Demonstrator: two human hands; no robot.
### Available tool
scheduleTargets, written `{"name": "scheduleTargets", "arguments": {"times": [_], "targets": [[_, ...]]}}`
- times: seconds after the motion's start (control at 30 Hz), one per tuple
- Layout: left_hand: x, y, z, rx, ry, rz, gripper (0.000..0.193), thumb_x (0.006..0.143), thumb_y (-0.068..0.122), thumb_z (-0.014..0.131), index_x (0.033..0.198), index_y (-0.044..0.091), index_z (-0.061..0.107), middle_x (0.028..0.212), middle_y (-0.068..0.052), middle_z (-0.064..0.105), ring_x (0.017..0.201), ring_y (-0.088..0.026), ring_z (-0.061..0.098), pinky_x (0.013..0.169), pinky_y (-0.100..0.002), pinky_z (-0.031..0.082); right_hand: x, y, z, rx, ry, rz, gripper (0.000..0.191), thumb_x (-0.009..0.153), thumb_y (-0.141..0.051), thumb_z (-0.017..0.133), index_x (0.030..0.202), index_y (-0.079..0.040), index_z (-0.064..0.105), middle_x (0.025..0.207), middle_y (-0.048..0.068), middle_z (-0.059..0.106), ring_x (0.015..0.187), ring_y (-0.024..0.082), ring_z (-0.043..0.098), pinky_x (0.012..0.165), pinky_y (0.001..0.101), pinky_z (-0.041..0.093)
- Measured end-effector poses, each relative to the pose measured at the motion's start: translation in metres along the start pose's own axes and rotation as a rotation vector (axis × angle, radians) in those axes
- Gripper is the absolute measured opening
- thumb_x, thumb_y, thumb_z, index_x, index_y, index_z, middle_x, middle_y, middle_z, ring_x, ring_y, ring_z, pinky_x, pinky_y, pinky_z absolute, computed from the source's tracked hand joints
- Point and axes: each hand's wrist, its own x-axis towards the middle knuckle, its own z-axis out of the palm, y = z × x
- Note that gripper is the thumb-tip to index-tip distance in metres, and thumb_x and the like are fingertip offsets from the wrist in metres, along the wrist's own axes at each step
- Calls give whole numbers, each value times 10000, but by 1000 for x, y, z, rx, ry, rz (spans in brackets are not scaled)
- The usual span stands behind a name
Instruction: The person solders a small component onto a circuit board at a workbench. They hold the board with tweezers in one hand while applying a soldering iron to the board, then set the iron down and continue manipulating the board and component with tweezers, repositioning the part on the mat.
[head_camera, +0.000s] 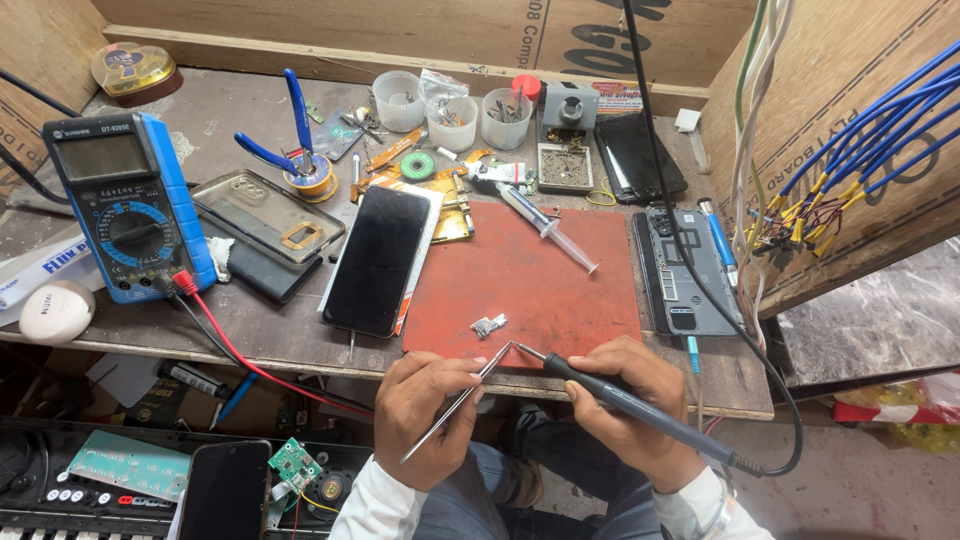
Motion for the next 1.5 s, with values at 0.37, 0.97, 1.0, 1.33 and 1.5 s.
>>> {"name": "scheduleTargets", "arguments": {"times": [0.37,0.97,1.0,1.33,1.5], "targets": [[1,1,-1,7,-1,10,176,825,78,763,978,107,681,1032,-56,787,919,-262,707,852,-386,516,2,-3,1,-38,12,-45,235,715,-15,803,941,-30,742,825,75,729,705,142,713,599,248,544],[0,4,-1,1,-1,12,151,844,87,766,969,110,684,1029,-47,792,907,-240,710,839,-370,512,1,-6,-1,-55,3,-51,241,718,-27,806,952,-31,748,830,75,735,709,150,722,601,253,549],[0,4,-1,1,-1,12,151,843,87,766,968,109,684,1029,-47,792,905,-240,709,838,-370,511,1,-5,-1,-51,3,-46,241,718,-28,806,952,-31,748,830,76,735,707,151,722,598,253,549],[1,5,0,0,-3,11,151,843,87,768,968,109,688,1029,-44,792,907,-238,708,842,-369,511,0,-6,-4,-64,11,-44,238,716,-24,800,946,-31,739,840,78,734,716,156,726,608,256,552],[1,6,0,-1,-6,10,153,840,84,767,970,107,690,1032,-45,790,907,-245,705,846,-373,510,0,-6,-4,-86,9,-55,244,704,-21,801,941,-32,742,826,76,725,703,158,715,604,262,545]]}}
